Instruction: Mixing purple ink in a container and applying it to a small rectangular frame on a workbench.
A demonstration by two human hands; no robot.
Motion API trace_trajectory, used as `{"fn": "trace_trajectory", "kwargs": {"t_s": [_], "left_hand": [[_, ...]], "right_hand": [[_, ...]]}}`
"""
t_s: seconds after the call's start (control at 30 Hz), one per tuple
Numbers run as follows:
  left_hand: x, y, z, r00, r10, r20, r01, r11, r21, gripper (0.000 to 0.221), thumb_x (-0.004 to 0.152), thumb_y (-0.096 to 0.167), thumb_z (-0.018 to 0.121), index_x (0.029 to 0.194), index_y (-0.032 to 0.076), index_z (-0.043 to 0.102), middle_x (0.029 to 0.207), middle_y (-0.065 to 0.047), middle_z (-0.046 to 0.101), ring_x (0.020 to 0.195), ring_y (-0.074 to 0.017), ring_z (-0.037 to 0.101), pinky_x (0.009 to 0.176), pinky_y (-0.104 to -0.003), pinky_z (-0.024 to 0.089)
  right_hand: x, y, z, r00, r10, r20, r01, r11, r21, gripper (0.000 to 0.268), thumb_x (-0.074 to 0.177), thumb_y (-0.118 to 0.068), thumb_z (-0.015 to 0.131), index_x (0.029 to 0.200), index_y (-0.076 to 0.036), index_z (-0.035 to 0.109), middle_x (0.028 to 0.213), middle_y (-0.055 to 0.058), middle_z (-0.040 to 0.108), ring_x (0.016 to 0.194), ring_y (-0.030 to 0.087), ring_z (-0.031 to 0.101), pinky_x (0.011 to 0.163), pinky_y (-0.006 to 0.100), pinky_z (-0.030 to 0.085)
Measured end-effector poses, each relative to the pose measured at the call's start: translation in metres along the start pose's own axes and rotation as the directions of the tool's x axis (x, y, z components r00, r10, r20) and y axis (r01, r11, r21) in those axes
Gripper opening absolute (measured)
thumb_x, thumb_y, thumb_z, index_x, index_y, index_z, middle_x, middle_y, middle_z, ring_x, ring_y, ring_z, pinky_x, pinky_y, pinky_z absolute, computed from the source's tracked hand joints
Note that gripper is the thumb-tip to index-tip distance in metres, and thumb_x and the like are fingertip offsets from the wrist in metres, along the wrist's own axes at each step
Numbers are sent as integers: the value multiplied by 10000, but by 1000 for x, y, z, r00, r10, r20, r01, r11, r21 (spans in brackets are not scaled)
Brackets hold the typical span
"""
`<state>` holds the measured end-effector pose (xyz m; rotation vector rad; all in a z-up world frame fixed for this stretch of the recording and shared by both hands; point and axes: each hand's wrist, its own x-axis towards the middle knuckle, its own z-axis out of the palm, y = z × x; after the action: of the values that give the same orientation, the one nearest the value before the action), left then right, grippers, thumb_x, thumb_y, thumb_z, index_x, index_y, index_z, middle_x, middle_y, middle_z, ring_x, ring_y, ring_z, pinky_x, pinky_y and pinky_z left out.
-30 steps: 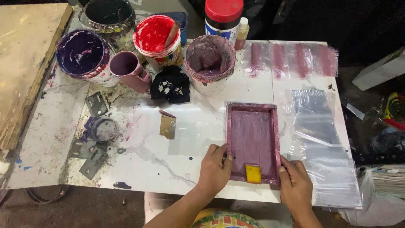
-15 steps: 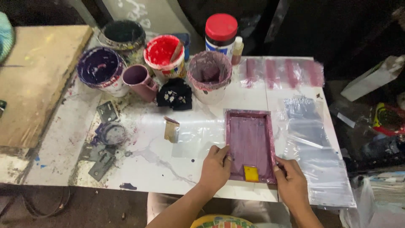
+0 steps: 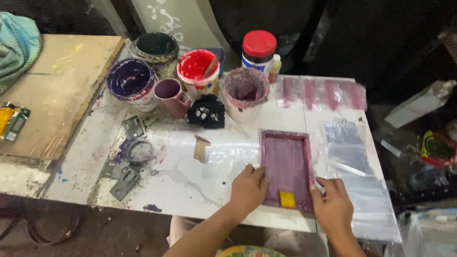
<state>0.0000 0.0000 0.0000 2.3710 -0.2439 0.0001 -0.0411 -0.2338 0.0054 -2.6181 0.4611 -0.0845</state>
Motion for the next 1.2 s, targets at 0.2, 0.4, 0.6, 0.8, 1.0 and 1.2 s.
{"fn": "trace_trajectory", "kwargs": {"t_s": [0.2,0.4,0.6,0.8,1.0,1.2], "left_hand": [[-11,-19,11,981,132,-146,-140,989,-46,369,965,290,616,1293,127,659,1027,-132,612,907,-288,609,626,-412,550],[-8,-23,8,839,430,-334,-451,892,16,328,922,229,578,1169,21,636,1272,-214,627,1181,-441,553,817,-537,479],[-11,-25,12,881,405,-245,-403,913,61,449,942,359,602,1170,-19,684,1353,-199,610,1281,-468,522,944,-590,406],[-13,-24,10,895,399,-199,-390,917,84,559,1011,451,496,1225,-27,693,1384,-203,614,1277,-463,521,951,-627,389],[-10,-22,5,908,389,-156,-379,921,95,568,1023,466,464,1175,-16,724,1392,-182,623,1300,-449,514,973,-640,374],[-10,-16,-1,942,328,-73,-324,944,71,629,1039,513,386,1253,13,701,1417,-188,617,1330,-464,500,1039,-694,335]], "right_hand": [[50,-95,-41,985,-171,14,158,935,317,549,904,-373,625,1398,-136,655,1075,47,683,996,188,635,872,338,475],[144,-209,-39,921,-388,-41,371,840,397,640,875,-326,708,1462,-119,561,927,-3,614,712,143,513,770,322,449],[199,-240,-9,932,-356,65,340,924,174,366,894,-445,678,1193,-246,746,793,62,639,772,239,614,752,388,458],[195,-249,-26,930,-369,6,356,902,242,194,954,-302,649,823,-163,679,636,-22,521,650,129,445,605,340,362],[197,-240,-51,893,-400,-208,450,777,441,109,969,-204,665,937,-136,744,695,-73,558,642,36,446,558,272,380],[187,-216,-73,868,-298,-399,492,636,595,55,1015,-101,643,991,-84,689,732,35,628,591,80,560,555,242,433]]}}
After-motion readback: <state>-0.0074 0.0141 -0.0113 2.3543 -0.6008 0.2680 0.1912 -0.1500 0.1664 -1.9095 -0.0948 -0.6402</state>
